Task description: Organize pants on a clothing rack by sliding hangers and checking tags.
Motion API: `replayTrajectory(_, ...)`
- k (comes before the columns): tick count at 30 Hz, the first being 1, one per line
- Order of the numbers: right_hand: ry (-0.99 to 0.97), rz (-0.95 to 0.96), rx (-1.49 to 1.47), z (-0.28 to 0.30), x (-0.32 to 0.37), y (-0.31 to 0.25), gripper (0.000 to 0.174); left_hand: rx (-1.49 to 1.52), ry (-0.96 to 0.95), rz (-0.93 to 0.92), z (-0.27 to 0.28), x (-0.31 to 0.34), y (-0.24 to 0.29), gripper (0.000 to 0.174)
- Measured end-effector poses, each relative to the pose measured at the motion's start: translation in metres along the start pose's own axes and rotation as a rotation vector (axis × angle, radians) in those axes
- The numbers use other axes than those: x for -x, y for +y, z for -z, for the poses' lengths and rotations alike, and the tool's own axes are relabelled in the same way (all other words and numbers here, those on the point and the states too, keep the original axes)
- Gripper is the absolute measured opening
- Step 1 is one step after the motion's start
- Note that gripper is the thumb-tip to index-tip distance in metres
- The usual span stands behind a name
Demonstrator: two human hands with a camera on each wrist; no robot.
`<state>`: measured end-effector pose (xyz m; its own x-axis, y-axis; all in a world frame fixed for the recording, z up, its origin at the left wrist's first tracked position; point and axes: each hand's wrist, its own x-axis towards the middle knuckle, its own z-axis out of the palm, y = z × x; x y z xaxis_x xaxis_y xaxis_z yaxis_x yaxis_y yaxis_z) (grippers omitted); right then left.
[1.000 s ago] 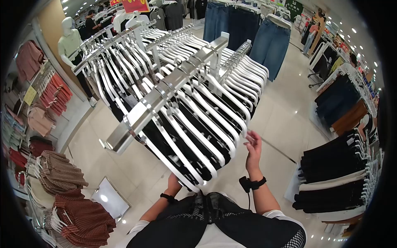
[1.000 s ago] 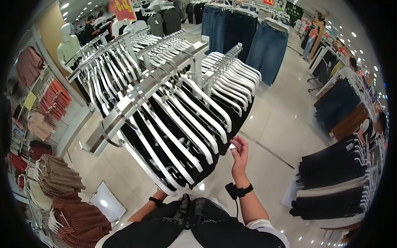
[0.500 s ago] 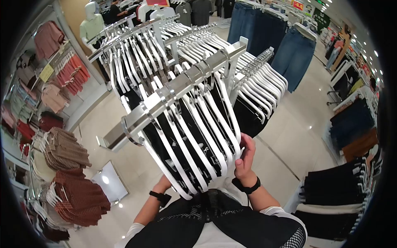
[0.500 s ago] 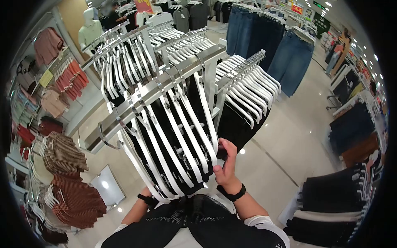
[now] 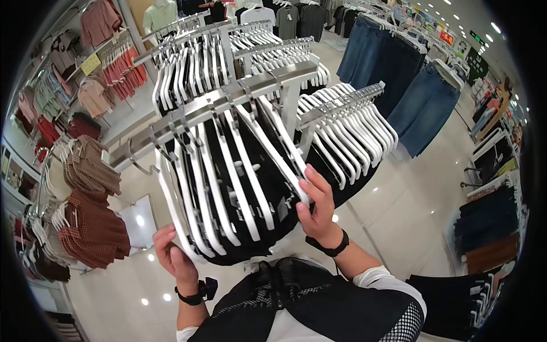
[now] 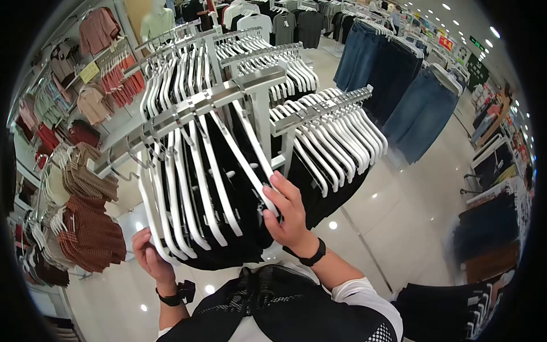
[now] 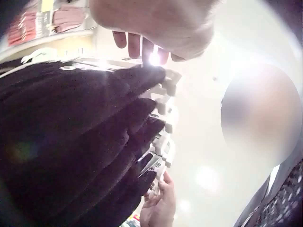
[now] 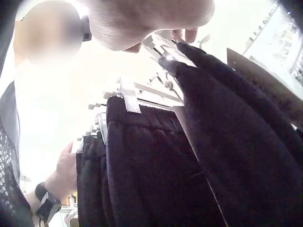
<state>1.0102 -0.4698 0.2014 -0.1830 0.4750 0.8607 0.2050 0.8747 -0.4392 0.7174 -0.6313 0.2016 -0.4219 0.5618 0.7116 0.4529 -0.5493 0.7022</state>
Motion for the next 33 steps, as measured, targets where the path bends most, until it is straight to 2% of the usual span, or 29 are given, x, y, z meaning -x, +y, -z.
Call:
replayTrajectory(1, -0.014, 0.003, -0.009, 0.003, -0.002, 0.002, 0.052, -0.055, 0.003, -0.066, -0.002, 0.009, 0.004, 0.04)
replayTrajectory(3, -0.069, 0.044, 0.041, 0.009, -0.005, 0.002, 0.05, -0.332, -0.12, -0.244, -0.01, 0.008, 0.028, 0.043)
replayTrajectory(4, -0.096, 0.091, 0.046, 0.013, -0.01, -0.001, 0.05, -0.468, -0.054, -0.333, -0.02, 0.01, 0.035, 0.044)
replayTrajectory(7, -0.233, 0.194, 0.086, 0.018, -0.018, -0.016, 0.051, -0.69, -0.26, -0.4, -0.044, -0.002, 0.063, 0.043)
replayTrajectory(8, -0.303, 0.208, 0.119, 0.017, -0.023, -0.022, 0.05, -0.761, -0.402, -0.321, -0.052, -0.008, 0.072, 0.045)
replayTrajectory(9, -0.371, 0.223, 0.149, 0.016, -0.025, -0.023, 0.05, -0.847, -0.39, -0.327, -0.063, -0.013, 0.078, 0.039)
replayTrajectory(11, -0.322, 0.249, 0.187, 0.013, -0.025, -0.017, 0.046, -0.901, -0.373, -0.35, -0.069, -0.013, 0.074, 0.033)
replayTrajectory(17, -0.167, 0.135, 0.171, 0.011, -0.019, -0.008, 0.05, -0.94, -0.3, -0.374, -0.064, -0.019, 0.073, 0.038)
replayTrajectory(21, -0.194, 0.105, 0.176, 0.008, -0.024, -0.029, 0.047, -0.864, -0.367, -0.353, -0.061, -0.031, 0.079, 0.044)
replayTrajectory(24, -0.248, 0.271, 0.178, -0.001, -0.025, -0.047, 0.045, -0.732, -0.491, -0.413, -0.057, -0.044, 0.079, 0.048)
replayTrajectory(25, -0.351, 0.272, 0.148, -0.004, -0.029, -0.051, 0.045, -0.668, -0.522, -0.418, -0.055, -0.048, 0.077, 0.049)
replayTrajectory(27, -0.388, 0.306, 0.267, -0.012, -0.035, -0.05, 0.043, -0.62, -0.527, -0.409, -0.044, -0.052, 0.067, 0.049)
replayTrajectory(29, -0.326, 0.251, 0.267, -0.011, -0.03, -0.039, 0.041, -0.78, -0.534, -0.374, -0.033, -0.058, 0.067, 0.05)
replayTrajectory(32, -0.253, 0.116, 0.313, -0.014, -0.037, -0.057, 0.041, -0.757, -0.573, -0.409, -0.024, -0.063, 0.06, 0.051)
replayTrajectory(33, -0.301, 0.121, 0.291, -0.023, -0.037, -0.065, 0.042, -0.74, -0.586, -0.413, -0.028, -0.064, 0.061, 0.05)
